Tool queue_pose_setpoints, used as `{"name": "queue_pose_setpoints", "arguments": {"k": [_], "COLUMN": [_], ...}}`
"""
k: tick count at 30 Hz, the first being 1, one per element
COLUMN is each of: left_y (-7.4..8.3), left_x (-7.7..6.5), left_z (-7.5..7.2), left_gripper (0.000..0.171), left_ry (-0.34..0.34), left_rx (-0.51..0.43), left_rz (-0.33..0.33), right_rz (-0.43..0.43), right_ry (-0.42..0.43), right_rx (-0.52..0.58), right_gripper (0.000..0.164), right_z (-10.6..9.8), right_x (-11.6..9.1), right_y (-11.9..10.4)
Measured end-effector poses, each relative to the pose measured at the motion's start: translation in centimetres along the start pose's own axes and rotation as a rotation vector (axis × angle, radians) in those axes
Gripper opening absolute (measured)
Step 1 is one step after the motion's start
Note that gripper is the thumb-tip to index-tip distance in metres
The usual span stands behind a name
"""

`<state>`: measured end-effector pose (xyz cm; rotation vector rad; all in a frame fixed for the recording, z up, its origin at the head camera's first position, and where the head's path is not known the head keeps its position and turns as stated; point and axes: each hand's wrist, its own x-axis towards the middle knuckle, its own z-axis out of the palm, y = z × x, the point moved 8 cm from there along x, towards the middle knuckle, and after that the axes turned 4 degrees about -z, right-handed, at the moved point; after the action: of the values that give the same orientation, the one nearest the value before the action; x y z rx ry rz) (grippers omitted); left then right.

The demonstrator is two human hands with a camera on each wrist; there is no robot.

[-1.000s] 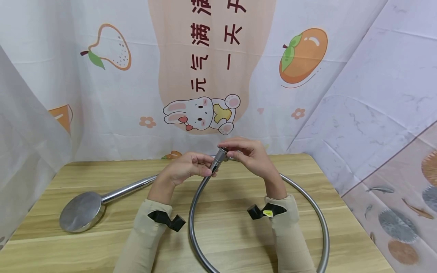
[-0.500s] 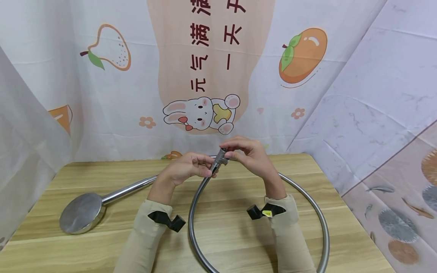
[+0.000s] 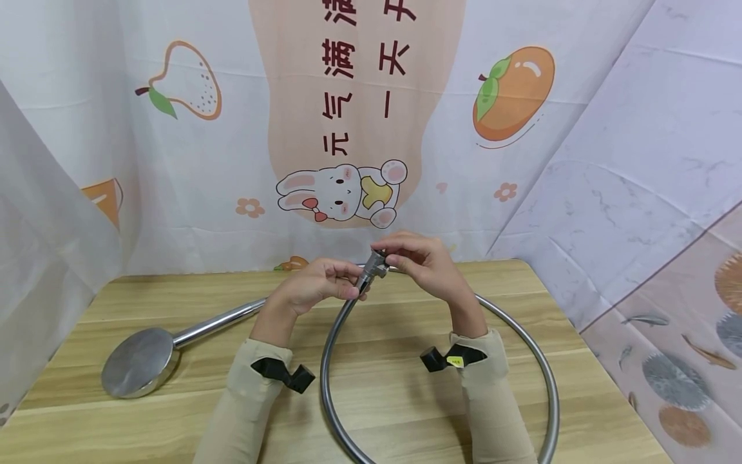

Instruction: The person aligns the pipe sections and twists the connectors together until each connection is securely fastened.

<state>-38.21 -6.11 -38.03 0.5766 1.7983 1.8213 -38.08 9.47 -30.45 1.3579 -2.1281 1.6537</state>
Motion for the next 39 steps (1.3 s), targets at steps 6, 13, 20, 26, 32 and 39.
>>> {"name": "queue_pose_setpoints", "arguments": {"k": [6,13,20,26,32,39], "left_y": [-0.13,-0.05,-0.11,-0.03,0.02,0.02], "left_x": [0.09,0.10,0.11,-0.02,-0.13,-0.17], "left_z": [-0.02,0.08,0.19,0.23,0.14,-0.01], "left_gripper": [0.044,0.040,0.039,0.037,0.036,0.040], "left_ry": [-0.008,-0.009,-0.011,-0.012,-0.018,-0.015], "left_rx": [0.006,0.012,0.013,0.007,-0.006,-0.002], "left_rz": [0.003,0.006,0.003,0.012,0.023,0.025], "right_rz": [-0.016,-0.002,0.015,0.031,0.016,0.000], "right_ry": [-0.036,-0.038,-0.041,-0.034,-0.040,-0.040], "right_rx": [0.009,0.003,-0.004,-0.022,0.006,0.037], "right_gripper": [0.025,0.023,0.022,0.022,0.024,0.025], "right_z": [0.12,0.17,0.20,0.11,0.14,0.13], "right_x": [-0.08,-0.01,-0.09,-0.09,-0.09,-0.24], "right_y": [-0.02,-0.09,-0.01,0.06,-0.12,-0.06]}}
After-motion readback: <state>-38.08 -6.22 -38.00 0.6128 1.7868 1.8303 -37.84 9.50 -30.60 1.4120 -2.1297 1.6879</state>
